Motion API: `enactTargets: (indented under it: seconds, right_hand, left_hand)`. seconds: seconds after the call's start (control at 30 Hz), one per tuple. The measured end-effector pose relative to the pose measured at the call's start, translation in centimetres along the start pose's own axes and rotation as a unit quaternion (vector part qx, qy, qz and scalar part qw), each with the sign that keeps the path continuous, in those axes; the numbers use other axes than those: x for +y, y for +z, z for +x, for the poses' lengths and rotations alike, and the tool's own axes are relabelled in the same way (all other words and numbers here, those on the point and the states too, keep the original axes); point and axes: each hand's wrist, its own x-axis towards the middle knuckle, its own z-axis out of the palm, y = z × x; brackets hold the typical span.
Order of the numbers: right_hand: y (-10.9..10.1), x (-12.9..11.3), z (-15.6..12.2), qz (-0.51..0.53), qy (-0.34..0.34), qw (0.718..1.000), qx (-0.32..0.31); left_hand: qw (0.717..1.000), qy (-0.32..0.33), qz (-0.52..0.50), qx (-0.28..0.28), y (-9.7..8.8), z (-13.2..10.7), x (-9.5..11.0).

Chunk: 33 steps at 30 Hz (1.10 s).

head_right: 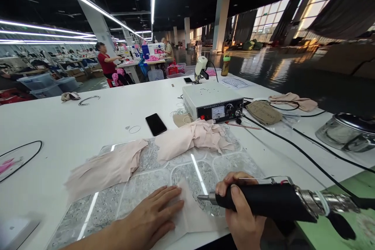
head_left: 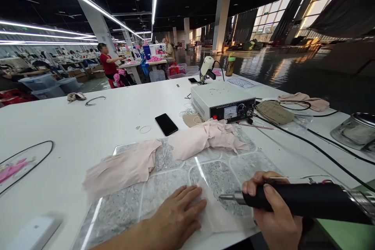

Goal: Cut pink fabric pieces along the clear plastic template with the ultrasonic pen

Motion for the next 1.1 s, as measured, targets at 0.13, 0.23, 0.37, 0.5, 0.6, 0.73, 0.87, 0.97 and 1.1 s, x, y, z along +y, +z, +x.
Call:
enactTargets:
  seconds: [0.13,0.23,0.37,0.5,0.6,0.73,0.87,0.97,1.1]
  right_hand:
    - [0.3,0.2,0.1,0.008,0.016,1.0,0.01]
    - [0.7,0.3,0.0,0.007,0.023,1.0,-0.002]
    - [1.0,0.5,0.1,0.009,0.033,0.999,0.003]
    - [1.2,0.6,0.4,0.005,0.032,0.999,0.011]
    - [1.2,0.4,0.3,-0.001,0.035,0.999,0.011]
    - [1.2,0.3,0.1,-0.004,0.042,0.999,0.017]
    - [1.3,0.5,0.0,0.0,0.05,0.999,0.019]
    - [1.6,0.9,0.1,0.006,0.055,0.998,0.016]
    - [2.2,1.4,0.3,0.022,0.057,0.997,0.044]
  left_hand:
    - [1.0,0.003,-0.004,0.023,0.4,-0.2,-0.5]
    - [1.0,0.002,-0.007,0.028,0.3,-0.3,-0.6]
    - [1.0,-0.001,0.004,0.014,0.1,-0.3,-0.5]
    - [1.0,0.011,0.011,0.007,0.0,-0.1,-0.5]
    - [1.0,0.013,0.005,0.018,0.0,-0.1,-0.6]
    - [1.0,0.013,0.001,0.018,0.1,-0.1,-0.7]
    - [0.999,0.019,-0.019,0.042,0.4,-0.2,-0.8]
    - [0.998,0.018,-0.025,0.046,0.6,-0.2,-0.9]
    - [0.998,0.022,-0.021,0.046,0.6,-0.2,-1.0]
